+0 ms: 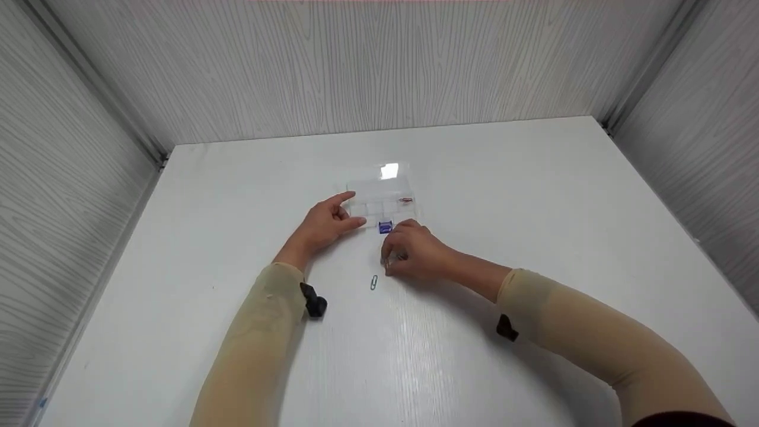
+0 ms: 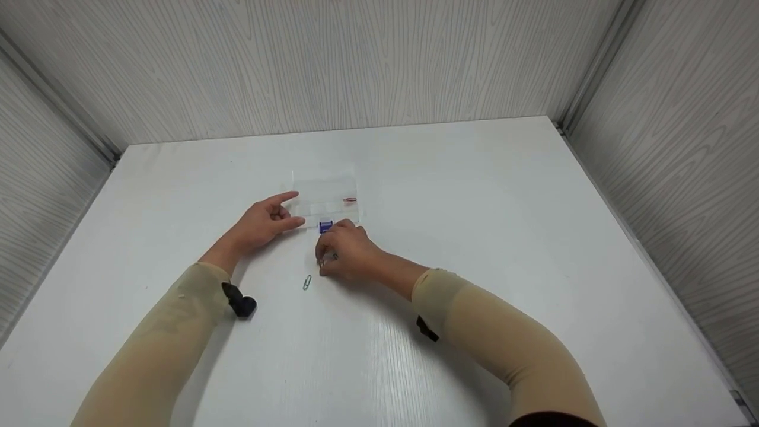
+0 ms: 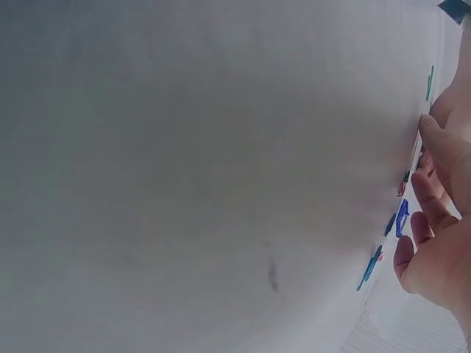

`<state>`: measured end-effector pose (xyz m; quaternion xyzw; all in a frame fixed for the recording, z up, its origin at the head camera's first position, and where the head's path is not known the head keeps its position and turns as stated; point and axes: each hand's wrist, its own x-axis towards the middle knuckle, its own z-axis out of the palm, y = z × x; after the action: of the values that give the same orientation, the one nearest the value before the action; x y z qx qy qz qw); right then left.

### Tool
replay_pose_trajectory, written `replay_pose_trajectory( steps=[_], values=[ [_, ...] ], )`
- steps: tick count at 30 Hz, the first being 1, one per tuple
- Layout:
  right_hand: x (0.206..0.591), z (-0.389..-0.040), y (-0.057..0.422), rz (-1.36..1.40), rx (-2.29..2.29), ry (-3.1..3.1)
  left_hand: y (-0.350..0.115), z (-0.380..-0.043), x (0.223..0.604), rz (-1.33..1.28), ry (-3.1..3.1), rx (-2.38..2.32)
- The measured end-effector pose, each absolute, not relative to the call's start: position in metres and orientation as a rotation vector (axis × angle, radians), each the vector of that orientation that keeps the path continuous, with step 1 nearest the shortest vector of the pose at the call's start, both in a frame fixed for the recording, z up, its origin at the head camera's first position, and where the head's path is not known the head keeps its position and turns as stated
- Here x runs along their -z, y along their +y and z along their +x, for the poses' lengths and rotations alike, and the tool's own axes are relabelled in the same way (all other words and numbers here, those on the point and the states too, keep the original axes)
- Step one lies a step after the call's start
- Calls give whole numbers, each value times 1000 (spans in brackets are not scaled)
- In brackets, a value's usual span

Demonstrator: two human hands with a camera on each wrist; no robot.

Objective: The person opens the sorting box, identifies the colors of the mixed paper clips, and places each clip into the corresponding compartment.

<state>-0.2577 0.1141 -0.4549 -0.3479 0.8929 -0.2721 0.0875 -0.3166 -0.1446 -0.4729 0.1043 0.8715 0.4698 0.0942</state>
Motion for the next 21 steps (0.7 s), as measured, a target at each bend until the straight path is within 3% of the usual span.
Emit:
replay_pose_trajectory(
  steps=[11,21],
  values=[
    [452,-253,113,-957,903,2570,-145,-316,470,307,2584,-1382],
    [453,-254,116,-1067,1013,2511,-144,-317,473,295,2556,-1424]
  ],
)
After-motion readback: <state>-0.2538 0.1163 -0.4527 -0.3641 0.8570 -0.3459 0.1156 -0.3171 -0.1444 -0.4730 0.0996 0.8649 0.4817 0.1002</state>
